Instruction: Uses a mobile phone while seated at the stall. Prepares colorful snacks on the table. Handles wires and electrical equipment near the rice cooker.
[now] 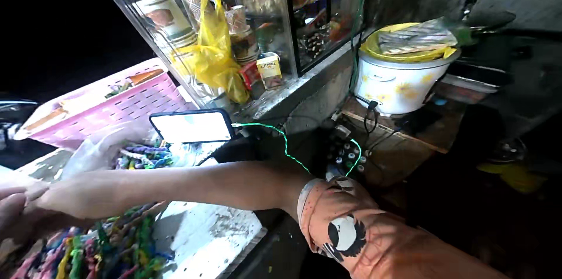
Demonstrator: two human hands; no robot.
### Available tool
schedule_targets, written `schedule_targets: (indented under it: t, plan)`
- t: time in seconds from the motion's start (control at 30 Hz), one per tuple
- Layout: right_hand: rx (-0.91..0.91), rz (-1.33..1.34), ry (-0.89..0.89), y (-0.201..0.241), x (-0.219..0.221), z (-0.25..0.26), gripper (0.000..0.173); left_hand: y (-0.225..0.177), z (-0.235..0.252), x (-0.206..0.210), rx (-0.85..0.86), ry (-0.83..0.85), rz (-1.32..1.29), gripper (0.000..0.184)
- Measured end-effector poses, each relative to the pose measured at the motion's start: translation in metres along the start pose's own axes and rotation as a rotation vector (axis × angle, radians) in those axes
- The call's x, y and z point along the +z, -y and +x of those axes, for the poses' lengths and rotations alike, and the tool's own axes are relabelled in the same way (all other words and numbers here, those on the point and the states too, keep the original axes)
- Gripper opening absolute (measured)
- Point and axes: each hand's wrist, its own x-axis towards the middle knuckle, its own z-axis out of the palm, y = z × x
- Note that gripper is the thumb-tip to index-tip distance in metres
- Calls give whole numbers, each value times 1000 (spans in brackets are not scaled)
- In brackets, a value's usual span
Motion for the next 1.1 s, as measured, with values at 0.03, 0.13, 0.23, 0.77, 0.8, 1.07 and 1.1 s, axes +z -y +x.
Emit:
schedule_targets:
  t: [0.03, 0.13, 0.23, 0.77, 0.8, 1.07, 1.1]
  plan:
    - [-46, -23, -39, -1, 0, 0, 19, 24, 8, -1, 58, -22, -31, 30]
    - [-121, -34, -114, 11, -11, -14, 17, 90, 21, -10, 278, -119, 22, 40]
    - [-189, 55, -146, 15, -20, -25, 17, 16, -18, -20, 49, -130, 308, 48]
    - [159, 839, -349, 13, -37, -25, 30, -61, -28, -8, -142, -114, 180, 30]
    - [198, 875, -354, 14, -38, -25, 31, -61, -27, -6, -128, -134, 174, 30]
    - [250, 949, -403, 13, -39, -24, 20, -67, -22, 6, -84, -244, 122, 33]
    - [247, 956, -406, 13, -39, -25, 19, -67, -21, 8, -88, -254, 121, 32]
